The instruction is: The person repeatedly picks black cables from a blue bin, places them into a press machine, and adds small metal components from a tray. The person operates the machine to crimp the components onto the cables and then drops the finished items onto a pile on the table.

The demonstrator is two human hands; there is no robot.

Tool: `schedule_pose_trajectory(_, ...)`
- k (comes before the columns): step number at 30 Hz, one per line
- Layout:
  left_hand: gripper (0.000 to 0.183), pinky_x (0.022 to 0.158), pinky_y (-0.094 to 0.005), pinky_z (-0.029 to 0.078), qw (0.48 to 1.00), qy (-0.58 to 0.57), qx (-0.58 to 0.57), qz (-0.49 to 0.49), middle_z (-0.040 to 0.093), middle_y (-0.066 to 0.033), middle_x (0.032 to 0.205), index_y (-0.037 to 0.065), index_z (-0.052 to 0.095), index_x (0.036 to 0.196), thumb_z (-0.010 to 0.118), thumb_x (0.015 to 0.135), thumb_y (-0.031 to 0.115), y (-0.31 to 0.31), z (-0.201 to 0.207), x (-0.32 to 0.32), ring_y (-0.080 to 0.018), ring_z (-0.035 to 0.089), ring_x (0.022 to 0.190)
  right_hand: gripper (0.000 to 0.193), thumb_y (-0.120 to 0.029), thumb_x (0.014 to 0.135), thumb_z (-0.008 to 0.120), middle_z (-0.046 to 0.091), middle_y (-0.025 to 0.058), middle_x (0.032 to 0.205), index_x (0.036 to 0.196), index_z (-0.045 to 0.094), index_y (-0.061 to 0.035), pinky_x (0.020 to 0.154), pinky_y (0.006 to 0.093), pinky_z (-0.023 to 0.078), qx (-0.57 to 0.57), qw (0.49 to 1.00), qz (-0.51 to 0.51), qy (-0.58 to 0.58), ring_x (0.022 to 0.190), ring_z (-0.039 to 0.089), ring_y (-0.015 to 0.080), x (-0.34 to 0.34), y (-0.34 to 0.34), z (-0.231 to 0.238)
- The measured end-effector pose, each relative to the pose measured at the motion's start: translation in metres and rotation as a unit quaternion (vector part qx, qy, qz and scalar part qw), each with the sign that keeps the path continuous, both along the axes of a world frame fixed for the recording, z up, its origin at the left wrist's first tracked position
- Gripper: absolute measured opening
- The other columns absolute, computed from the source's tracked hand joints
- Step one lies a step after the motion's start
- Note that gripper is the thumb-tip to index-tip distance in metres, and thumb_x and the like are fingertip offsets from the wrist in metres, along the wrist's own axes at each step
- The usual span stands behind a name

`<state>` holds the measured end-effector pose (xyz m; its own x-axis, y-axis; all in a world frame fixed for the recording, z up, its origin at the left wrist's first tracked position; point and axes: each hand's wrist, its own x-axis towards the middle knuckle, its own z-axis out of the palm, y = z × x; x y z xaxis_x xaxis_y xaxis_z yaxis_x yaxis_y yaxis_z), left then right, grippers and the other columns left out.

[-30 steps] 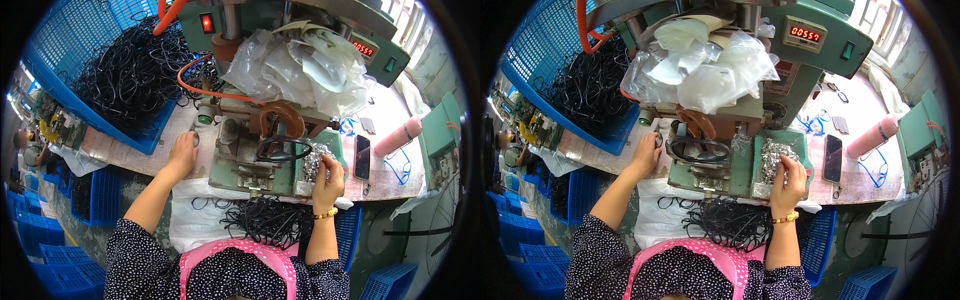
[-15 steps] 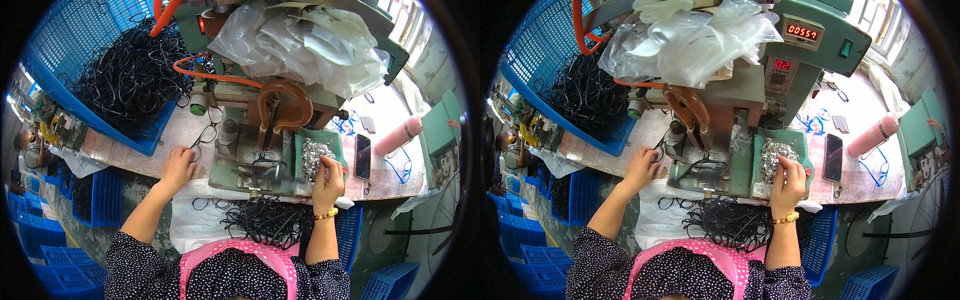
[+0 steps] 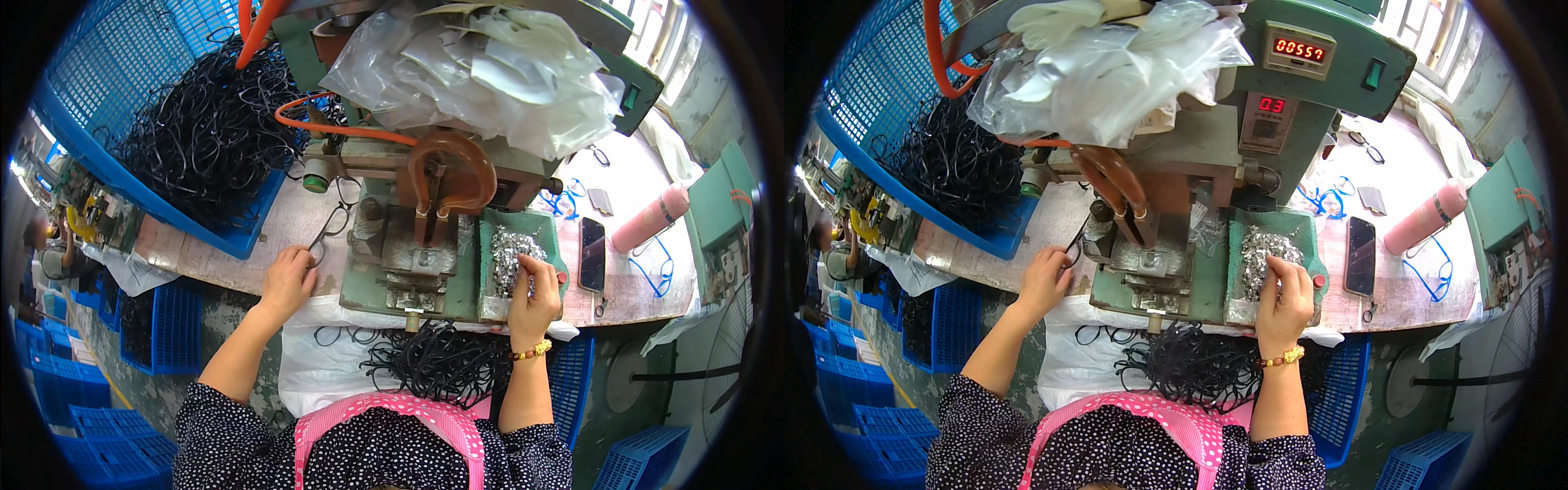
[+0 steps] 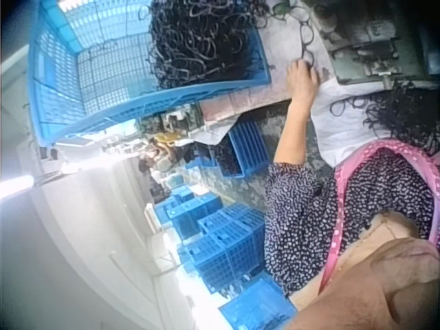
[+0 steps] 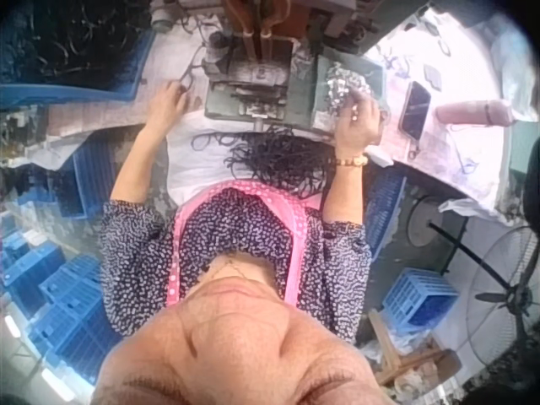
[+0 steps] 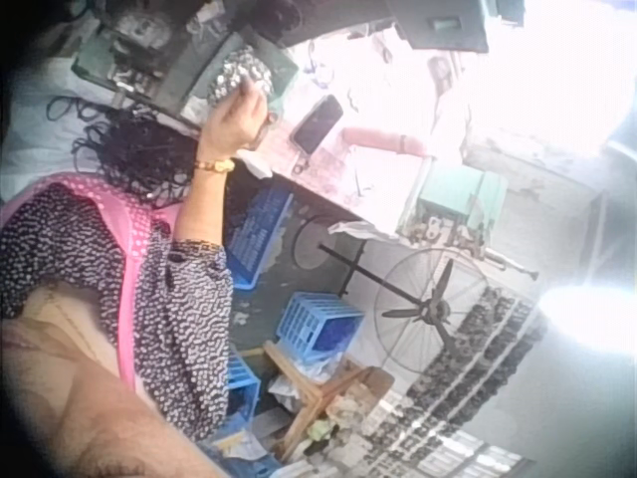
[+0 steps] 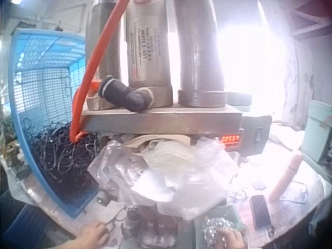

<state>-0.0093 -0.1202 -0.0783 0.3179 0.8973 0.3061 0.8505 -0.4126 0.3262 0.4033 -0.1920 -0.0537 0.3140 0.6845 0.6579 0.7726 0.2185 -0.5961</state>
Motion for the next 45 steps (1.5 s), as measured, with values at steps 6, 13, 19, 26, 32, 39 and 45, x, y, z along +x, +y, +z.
schedule_pose_trajectory(6,0.016,0.091,-0.0438,0.051,1.0,-0.004,0.006,0.0,0.065,-0.0137,0.116,0.003,0.065,0.098,0.07,0.084,0.007,-0.001,0.001,0.001,-0.0374,0.061,0.107,0.018,0.004,0.09,0.065,0.069,0.0142,0.096,0.105,0.072,-0.003,0.079,0.0393,0.054,-0.002,1.0,0.001,-0.006,0.088,0.068,0.0321,0.0,0.0,0.0)
schedule_pose_trajectory(13,0.017,0.087,-0.0448,0.051,1.0,0.005,0.012,0.009,0.065,-0.0134,0.114,0.004,0.063,0.098,0.071,0.083,0.006,-0.003,-0.001,0.004,-0.0372,0.061,0.104,0.017,0.004,0.09,0.065,0.069,0.0143,0.094,0.104,0.072,-0.003,0.077,0.0397,0.054,0.003,1.0,0.003,-0.008,0.085,0.067,0.0326,0.0,0.0,0.0)
schedule_pose_trajectory(19,0.02,0.088,-0.046,0.051,1.0,0.004,0.025,0.015,0.065,-0.0134,0.115,0.005,0.061,0.098,0.072,0.08,0.004,-0.004,-0.007,0.004,-0.0374,0.061,0.105,0.017,0.004,0.089,0.065,0.069,0.0145,0.093,0.103,0.071,-0.0026,0.076,0.0399,0.053,0.005,1.0,0.01,-0.006,0.085,0.067,0.033,-0.001,0.0,0.002)
schedule_pose_trajectory(26,0.022,0.088,-0.0464,0.051,0.999,0.004,0.039,0.02,0.065,-0.0137,0.116,0.005,0.062,0.099,0.072,0.08,0.004,-0.005,-0.012,0.004,-0.0375,0.061,0.105,0.017,0.003,0.089,0.065,0.069,0.0144,0.093,0.104,0.071,-0.0033,0.077,0.0408,0.053,0.002,1.0,0.006,-0.014,0.086,0.067,0.0329,0.0,0.0,0.0)
schedule_pose_trajectory(32,0.021,0.09,-0.0463,0.051,0.999,0.0,0.048,0.025,0.065,-0.0138,0.119,0.005,0.062,0.099,0.071,0.08,0.004,-0.006,-0.015,0.005,-0.0373,0.061,0.107,0.017,0.003,0.089,0.066,0.069,0.0136,0.094,0.103,0.072,-0.0041,0.077,0.0404,0.053,0.002,1.0,0.002,-0.019,0.086,0.067,0.0323,-0.001,-0.001,0.0)
schedule_pose_trajectory(39,0.021,0.091,-0.0465,0.051,0.998,-0.001,0.054,0.031,0.066,-0.0151,0.119,0.004,0.062,0.099,0.07,0.079,0.003,-0.007,-0.019,0.005,-0.0376,0.061,0.107,0.017,0.003,0.089,0.066,0.069,0.0125,0.093,0.103,0.072,-0.0046,0.076,0.0398,0.052,0.003,1.0,0.002,-0.021,0.084,0.066,0.0313,-0.001,-0.001,0.001)
schedule_pose_trajectory(45,0.022,0.093,-0.0469,0.05,0.997,-0.003,0.068,0.033,0.066,-0.0158,0.12,0.004,0.062,0.099,0.069,0.079,0.002,-0.007,-0.022,0.006,-0.0383,0.061,0.108,0.017,0.003,0.089,0.066,0.068,0.0122,0.092,0.102,0.072,-0.0049,0.075,0.0397,0.052,0.005,1.0,0.0,-0.022,0.084,0.066,0.031,-0.002,-0.002,0.001)
